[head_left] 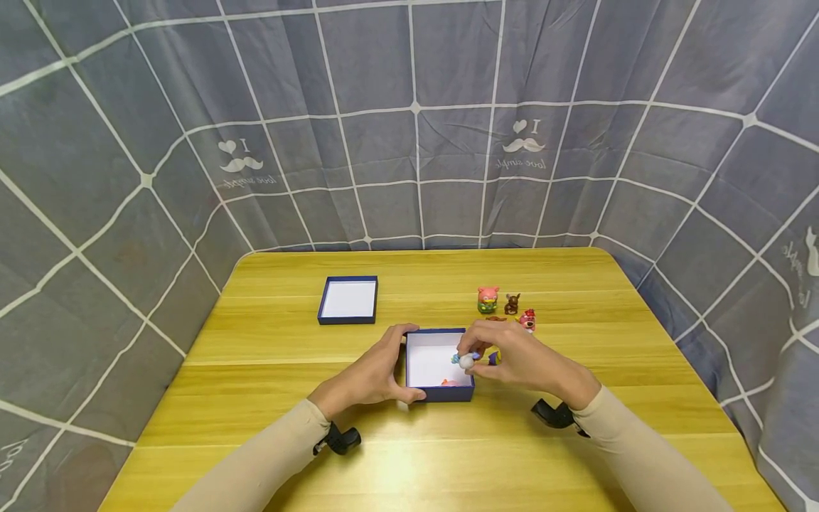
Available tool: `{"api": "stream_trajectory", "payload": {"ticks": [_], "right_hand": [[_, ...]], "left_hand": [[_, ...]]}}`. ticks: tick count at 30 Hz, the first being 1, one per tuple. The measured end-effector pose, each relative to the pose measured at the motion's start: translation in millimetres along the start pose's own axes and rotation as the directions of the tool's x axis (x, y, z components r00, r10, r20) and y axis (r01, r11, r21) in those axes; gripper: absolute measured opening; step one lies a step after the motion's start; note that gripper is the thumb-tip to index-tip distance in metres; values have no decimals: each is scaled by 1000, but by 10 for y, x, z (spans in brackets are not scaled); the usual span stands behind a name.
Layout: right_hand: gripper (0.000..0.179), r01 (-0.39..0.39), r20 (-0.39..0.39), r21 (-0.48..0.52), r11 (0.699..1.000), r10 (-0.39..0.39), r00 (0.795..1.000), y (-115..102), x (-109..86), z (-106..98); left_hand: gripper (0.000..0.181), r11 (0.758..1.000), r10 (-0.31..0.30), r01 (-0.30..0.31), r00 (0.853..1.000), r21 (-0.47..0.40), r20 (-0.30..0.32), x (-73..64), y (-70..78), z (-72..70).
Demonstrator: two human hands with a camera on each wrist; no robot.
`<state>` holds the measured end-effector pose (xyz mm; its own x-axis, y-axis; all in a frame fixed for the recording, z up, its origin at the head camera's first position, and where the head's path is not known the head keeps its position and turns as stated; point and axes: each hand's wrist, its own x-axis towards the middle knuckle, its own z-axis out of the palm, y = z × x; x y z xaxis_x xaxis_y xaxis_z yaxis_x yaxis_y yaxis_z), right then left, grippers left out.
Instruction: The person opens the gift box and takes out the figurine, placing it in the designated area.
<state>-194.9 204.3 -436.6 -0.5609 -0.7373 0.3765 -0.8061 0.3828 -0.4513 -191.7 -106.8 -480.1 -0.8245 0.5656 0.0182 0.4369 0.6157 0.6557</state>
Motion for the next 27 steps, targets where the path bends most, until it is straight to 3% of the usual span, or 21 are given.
{"api": "stream_trajectory", "payload": {"ticks": [16,27], "right_hand": [[38,-22,-64,22,1000,24,998,26,-159,-37],[34,-122,-44,48,991,124,991,-19,-260,-95]], "left_hand": [[117,1000,-12,12,1000,4,3,-10,25,-10],[118,1000,2,-1,1000,3,-4,-10,3,-11]]}}
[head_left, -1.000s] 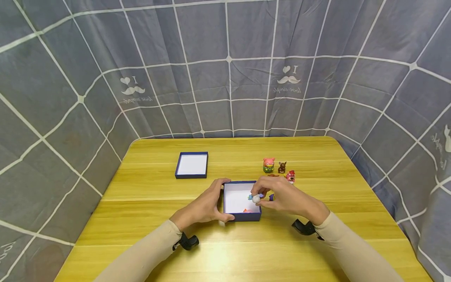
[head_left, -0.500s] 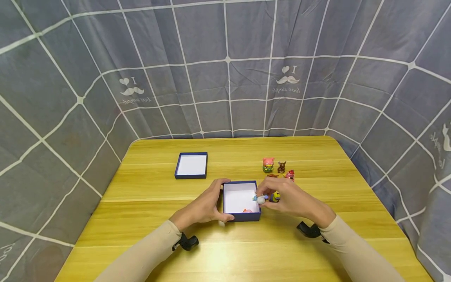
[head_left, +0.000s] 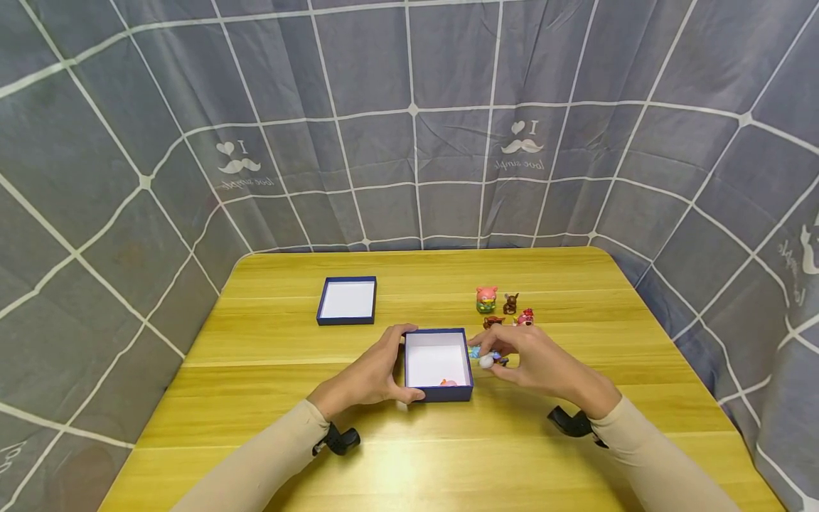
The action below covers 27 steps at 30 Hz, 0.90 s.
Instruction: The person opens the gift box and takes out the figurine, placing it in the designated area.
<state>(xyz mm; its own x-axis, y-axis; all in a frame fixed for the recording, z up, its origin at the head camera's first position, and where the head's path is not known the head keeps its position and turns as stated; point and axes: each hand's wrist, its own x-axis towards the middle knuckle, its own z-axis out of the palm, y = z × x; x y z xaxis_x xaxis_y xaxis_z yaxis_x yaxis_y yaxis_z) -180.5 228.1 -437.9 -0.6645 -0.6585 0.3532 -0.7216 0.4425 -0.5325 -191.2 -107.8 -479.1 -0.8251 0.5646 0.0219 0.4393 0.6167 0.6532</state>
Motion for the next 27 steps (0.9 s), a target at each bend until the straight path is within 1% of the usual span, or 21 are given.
{"api": "stream_trajectory", "payload": {"ticks": [20,27], "right_hand": [[38,36,-61,45,998,-34,998,85,-151,-66],[39,61,-75,48,997,-57,996,85,-195,-96]], "left_hand": [[119,1000,1,-1,1000,23,2,5,-7,-1],[119,1000,-9,9,1000,1,7,4,-10,1]]}}
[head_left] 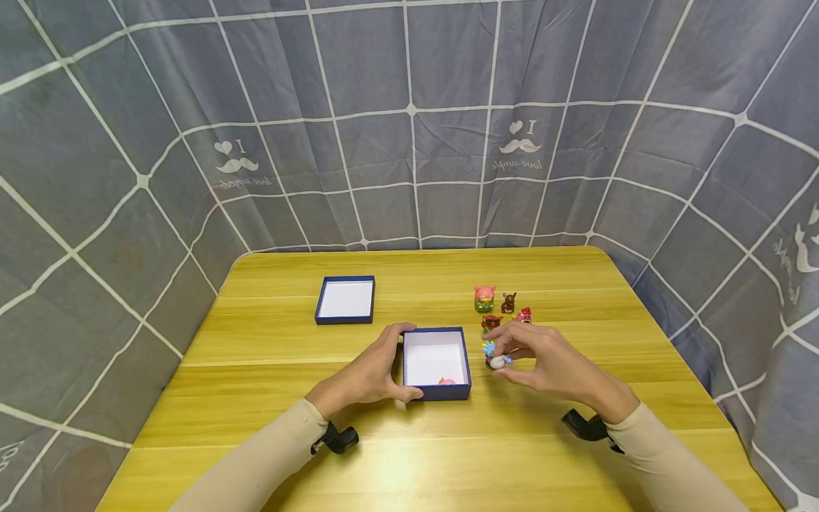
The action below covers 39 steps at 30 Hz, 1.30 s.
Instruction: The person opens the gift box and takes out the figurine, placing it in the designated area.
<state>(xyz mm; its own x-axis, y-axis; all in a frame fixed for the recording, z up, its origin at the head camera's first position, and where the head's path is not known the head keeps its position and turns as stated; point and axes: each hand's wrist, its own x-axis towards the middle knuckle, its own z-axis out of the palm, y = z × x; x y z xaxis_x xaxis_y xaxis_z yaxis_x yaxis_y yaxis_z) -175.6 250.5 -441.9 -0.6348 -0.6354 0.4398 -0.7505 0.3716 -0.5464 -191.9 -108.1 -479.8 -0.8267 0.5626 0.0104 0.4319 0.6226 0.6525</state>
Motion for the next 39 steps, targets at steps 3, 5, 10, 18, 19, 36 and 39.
{"api": "stream_trajectory", "payload": {"ticks": [3,5,10,18,19,36,39], "right_hand": [[40,6,-6,-11,1000,-6,1000,6,-23,-9],[40,6,-8,-27,1000,-7,1000,11,-41,-19],[42,10,-16,-45,999,-11,1000,21,-73,-52],[58,7,-20,-46,999,-8,1000,58,-124,-82],[59,9,-21,-51,999,-10,1000,65,-133,-83],[54,28,-48,-201,979,-39,998,199,-297,-161],[51,-13,-42,-258,966,3,999,204,-338,-176]], "left_hand": [[119,1000,-5,5,1000,-4,0,-2,-1,0],[119,1000,-7,7,1000,-4,1,-2,-1,0],[120,1000,-5,5,1000,-6,-1,-5,3,2],[119,1000,-1,1,1000,-1,-2,-7,10,7],[119,1000,-2,2,1000,0,-1,-7,11,7],[119,1000,-5,5,1000,-12,1,-10,15,9],[119,1000,-5,5,1000,-14,2,-10,17,11]]}}
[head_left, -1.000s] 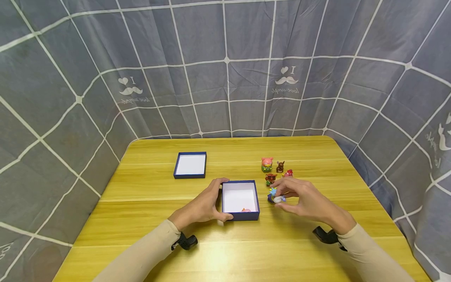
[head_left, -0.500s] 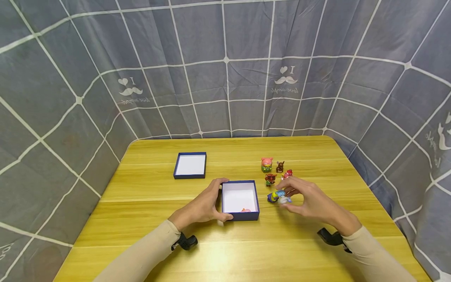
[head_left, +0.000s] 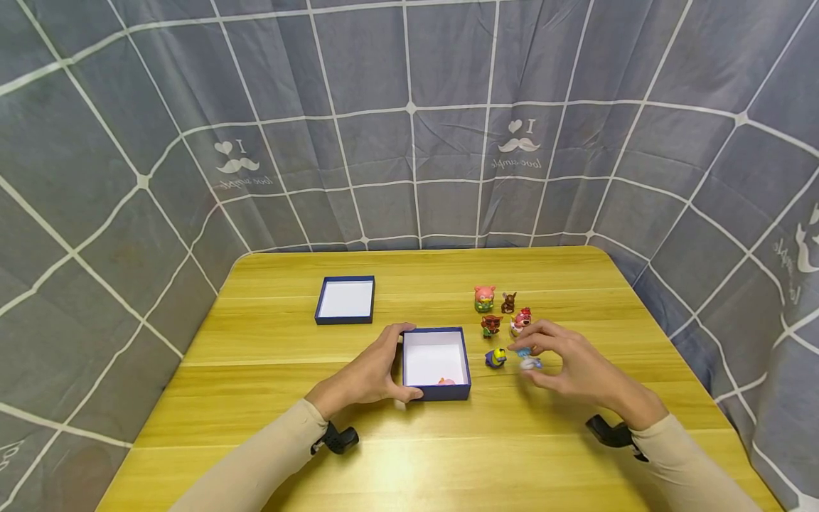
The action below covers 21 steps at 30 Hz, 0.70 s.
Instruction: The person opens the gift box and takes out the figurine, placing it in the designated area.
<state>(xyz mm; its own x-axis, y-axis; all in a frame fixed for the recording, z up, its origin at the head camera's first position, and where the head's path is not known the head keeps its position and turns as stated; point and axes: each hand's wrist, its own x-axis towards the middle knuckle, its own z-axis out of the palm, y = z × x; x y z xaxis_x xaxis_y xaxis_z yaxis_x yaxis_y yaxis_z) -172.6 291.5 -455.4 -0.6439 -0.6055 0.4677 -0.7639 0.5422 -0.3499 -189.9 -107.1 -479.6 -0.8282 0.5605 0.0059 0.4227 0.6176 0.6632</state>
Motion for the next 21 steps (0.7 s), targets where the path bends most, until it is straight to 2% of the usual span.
{"api": "stream_trajectory", "payload": {"ticks": [8,13,21], "right_hand": [[48,-82,41,-93,992,86,995,38,-83,-21],[47,-127,57,-75,989,131,990,77,-120,-29],[43,-158,59,-34,987,160,985,161,-172,-17]], "left_hand": [[119,1000,-4,4,1000,10,1,-3,0,4],[119,1000,-2,2,1000,11,-3,-4,-2,3],[118,1000,6,-6,1000,5,-3,4,-2,-2]]}}
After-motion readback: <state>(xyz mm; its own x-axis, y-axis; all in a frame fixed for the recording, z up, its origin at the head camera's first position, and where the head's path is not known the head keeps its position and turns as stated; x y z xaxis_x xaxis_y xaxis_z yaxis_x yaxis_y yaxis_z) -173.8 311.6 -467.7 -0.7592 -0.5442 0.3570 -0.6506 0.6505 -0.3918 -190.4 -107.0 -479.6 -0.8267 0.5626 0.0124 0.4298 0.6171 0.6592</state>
